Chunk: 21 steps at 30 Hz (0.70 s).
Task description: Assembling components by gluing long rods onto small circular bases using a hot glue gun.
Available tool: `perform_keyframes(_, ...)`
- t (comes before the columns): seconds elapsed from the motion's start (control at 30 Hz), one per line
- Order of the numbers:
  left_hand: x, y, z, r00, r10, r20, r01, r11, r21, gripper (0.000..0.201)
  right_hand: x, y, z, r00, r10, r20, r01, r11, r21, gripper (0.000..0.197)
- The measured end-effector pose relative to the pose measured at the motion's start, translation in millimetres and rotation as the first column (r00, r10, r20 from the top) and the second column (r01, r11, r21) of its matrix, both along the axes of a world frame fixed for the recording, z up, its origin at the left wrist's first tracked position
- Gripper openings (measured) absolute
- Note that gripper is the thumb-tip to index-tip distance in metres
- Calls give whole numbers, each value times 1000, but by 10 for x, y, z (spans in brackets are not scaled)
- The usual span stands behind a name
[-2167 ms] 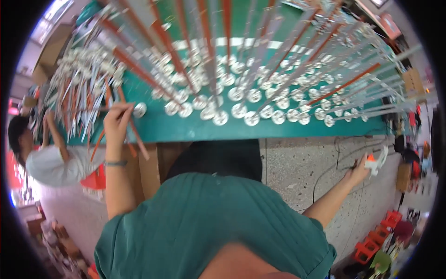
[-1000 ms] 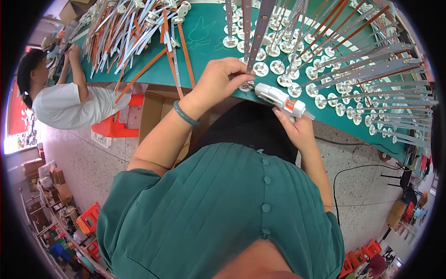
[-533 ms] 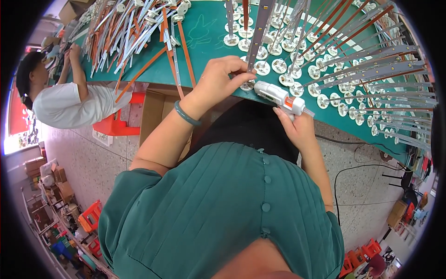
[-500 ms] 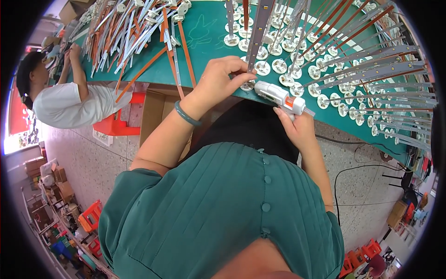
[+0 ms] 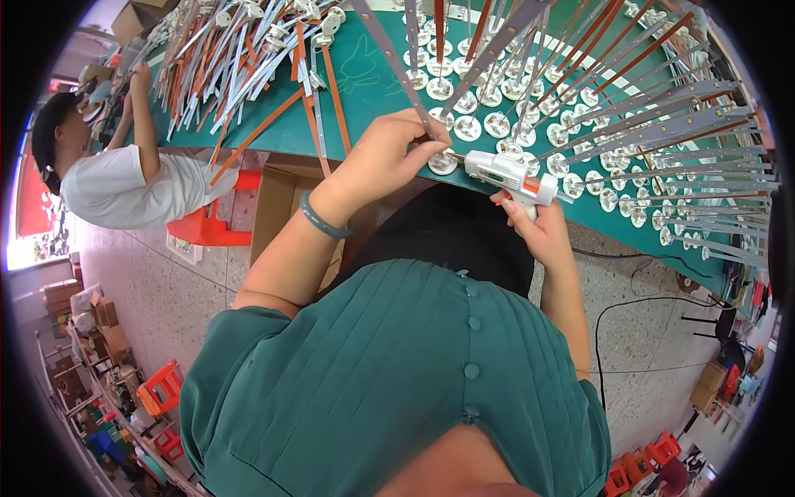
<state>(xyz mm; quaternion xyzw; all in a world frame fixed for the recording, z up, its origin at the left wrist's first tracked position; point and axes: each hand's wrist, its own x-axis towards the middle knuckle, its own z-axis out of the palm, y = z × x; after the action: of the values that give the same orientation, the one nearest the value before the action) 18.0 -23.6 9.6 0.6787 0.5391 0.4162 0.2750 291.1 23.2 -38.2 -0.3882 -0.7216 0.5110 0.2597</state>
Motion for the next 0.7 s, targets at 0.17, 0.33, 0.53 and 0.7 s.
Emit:
perform_keyframes(0.17, -32, -34, 13, 995, -88, -52, 90, 995, 42, 15, 33, 20, 104, 995, 74, -60, -84, 975, -204, 24)
perform_keyframes(0.33, 81, -32, 37, 995, -7, -99, 16, 996, 87, 18, 24, 9, 46, 995, 89, -38, -93, 990, -110, 28)
perform_keyframes(0.53, 134, -12, 64, 977, 63, -202, -51, 997, 63, 18, 5, 30, 31, 996, 88, -5, -88, 993, -82, 24)
perform_keyframes(0.7, 123, 14, 20, 972, 52, -229, -9, 983, 183, 16, -17, 16, 10, 996, 65, 63, -66, 998, 15, 22)
